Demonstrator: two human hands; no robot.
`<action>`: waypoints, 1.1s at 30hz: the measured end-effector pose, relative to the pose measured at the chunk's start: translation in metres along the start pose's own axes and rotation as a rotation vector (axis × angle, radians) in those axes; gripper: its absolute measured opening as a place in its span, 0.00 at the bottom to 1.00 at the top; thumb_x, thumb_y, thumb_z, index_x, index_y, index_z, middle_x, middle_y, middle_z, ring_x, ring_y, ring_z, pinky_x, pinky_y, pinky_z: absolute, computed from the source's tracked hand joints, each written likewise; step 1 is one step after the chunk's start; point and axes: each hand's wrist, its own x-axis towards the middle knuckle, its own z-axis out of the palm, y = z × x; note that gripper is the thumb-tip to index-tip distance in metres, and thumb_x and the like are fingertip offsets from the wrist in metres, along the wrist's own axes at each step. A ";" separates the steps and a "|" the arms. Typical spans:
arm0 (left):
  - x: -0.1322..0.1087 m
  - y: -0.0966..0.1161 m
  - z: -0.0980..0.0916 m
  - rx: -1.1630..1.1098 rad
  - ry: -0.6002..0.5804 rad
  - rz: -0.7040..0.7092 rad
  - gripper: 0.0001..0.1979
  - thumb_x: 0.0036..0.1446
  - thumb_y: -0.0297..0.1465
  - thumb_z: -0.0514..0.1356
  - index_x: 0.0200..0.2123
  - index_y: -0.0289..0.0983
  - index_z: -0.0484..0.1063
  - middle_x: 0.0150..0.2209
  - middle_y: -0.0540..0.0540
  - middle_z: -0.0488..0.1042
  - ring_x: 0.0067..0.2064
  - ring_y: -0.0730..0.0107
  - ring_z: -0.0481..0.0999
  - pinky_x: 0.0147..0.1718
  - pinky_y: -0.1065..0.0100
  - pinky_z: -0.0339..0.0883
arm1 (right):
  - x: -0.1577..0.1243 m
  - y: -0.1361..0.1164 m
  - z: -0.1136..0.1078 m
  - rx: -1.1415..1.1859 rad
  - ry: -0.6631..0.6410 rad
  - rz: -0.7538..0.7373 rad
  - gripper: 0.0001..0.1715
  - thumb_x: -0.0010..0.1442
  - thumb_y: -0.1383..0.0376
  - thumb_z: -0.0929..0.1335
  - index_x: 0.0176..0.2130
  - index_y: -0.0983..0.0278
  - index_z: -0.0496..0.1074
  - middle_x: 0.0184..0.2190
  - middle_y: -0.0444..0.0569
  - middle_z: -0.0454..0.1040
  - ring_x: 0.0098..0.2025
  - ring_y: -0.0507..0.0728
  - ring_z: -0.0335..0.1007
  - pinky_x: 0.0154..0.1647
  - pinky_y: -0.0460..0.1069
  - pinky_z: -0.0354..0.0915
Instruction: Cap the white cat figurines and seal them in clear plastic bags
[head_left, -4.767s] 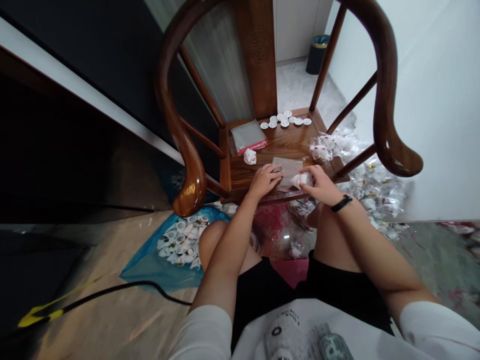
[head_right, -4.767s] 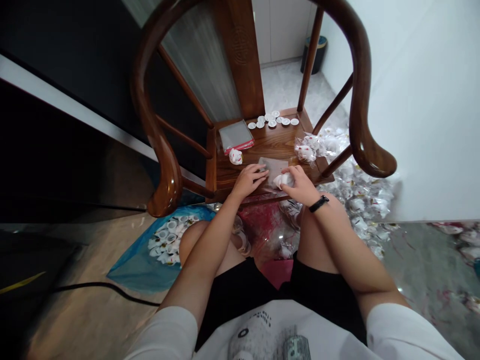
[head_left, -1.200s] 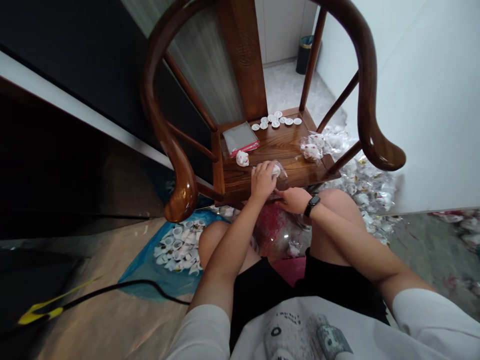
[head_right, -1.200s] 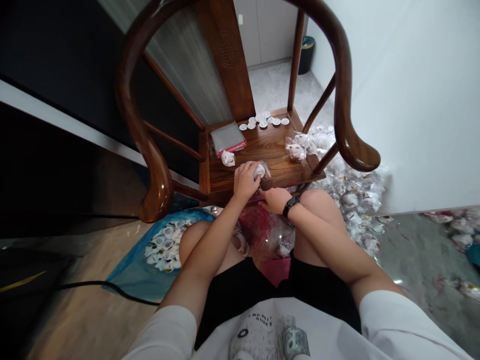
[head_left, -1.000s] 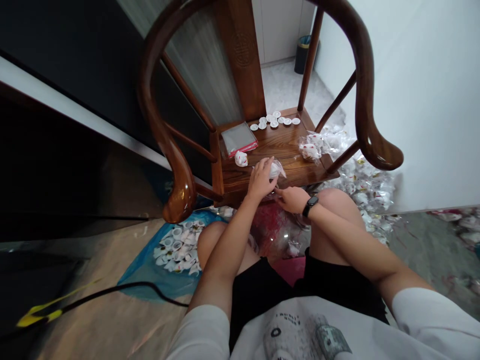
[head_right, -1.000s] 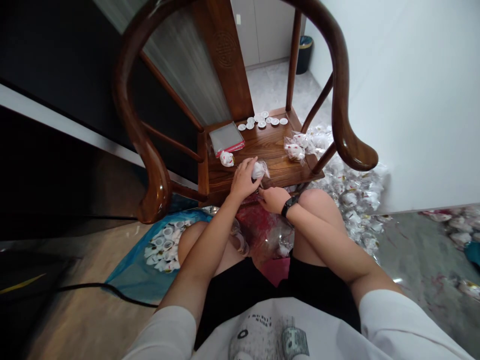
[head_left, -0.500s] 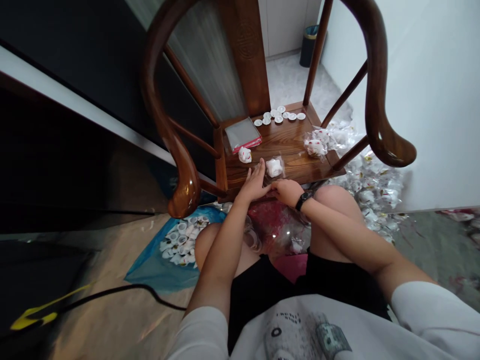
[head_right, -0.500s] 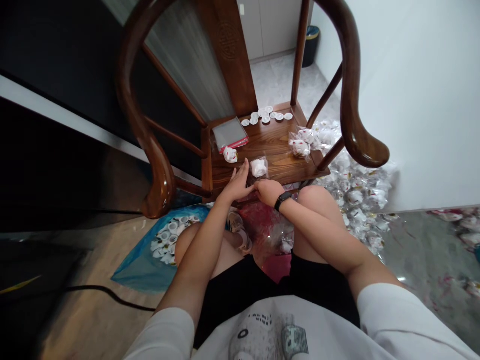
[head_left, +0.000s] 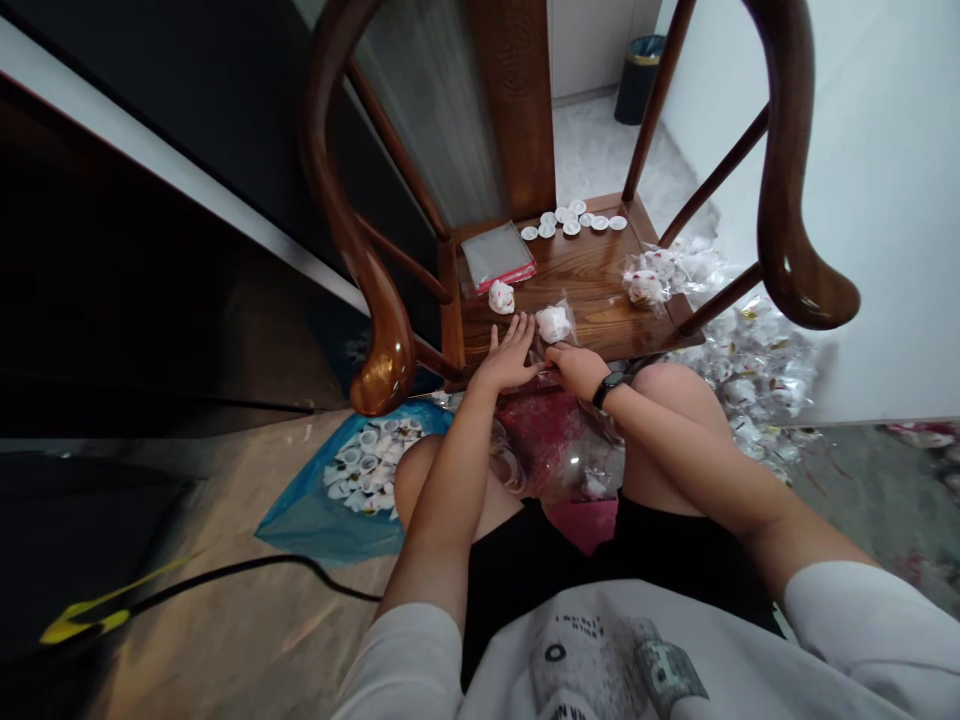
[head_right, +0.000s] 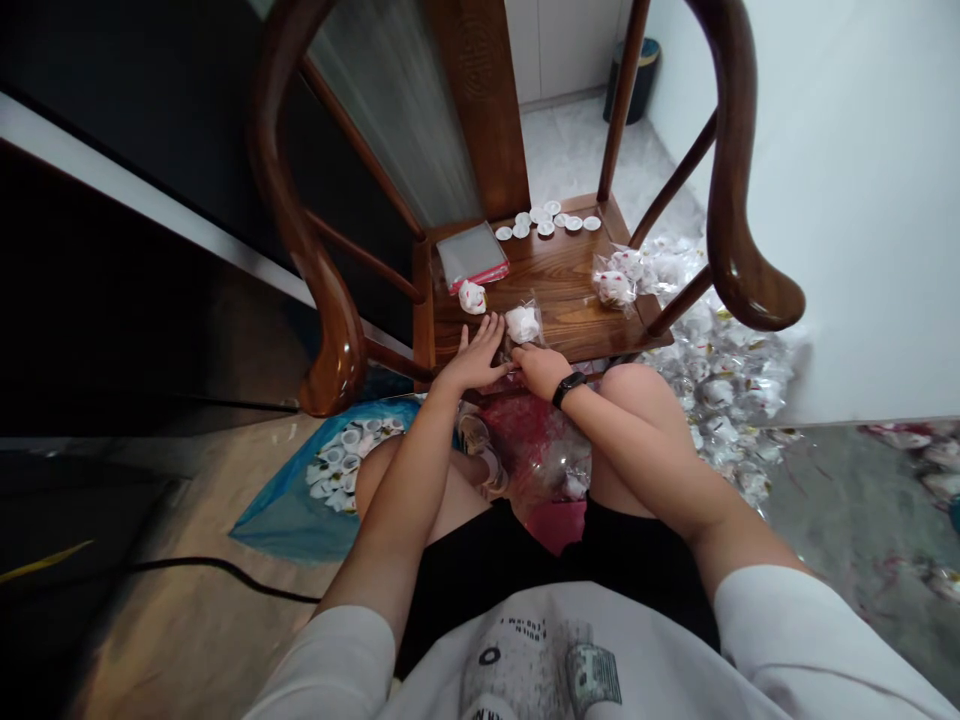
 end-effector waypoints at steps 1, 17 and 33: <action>0.001 0.000 0.000 0.001 0.009 -0.001 0.51 0.66 0.44 0.60 0.80 0.35 0.33 0.80 0.30 0.32 0.82 0.47 0.32 0.74 0.31 0.24 | 0.001 0.001 -0.001 0.003 0.001 0.001 0.12 0.72 0.63 0.67 0.52 0.63 0.75 0.55 0.56 0.78 0.51 0.61 0.78 0.48 0.50 0.66; 0.008 0.000 0.001 -0.021 0.018 -0.028 0.51 0.64 0.41 0.62 0.80 0.38 0.36 0.81 0.33 0.32 0.82 0.49 0.32 0.74 0.31 0.22 | -0.012 0.016 -0.021 0.058 -0.223 -0.206 0.12 0.66 0.72 0.66 0.43 0.66 0.80 0.44 0.55 0.82 0.44 0.56 0.77 0.46 0.47 0.64; 0.010 0.004 -0.011 -0.076 -0.026 -0.034 0.55 0.59 0.36 0.62 0.80 0.37 0.31 0.81 0.34 0.29 0.82 0.48 0.30 0.74 0.31 0.22 | -0.057 -0.023 0.020 0.005 -0.617 -0.357 0.39 0.52 0.81 0.73 0.63 0.70 0.75 0.49 0.62 0.84 0.47 0.65 0.81 0.45 0.52 0.70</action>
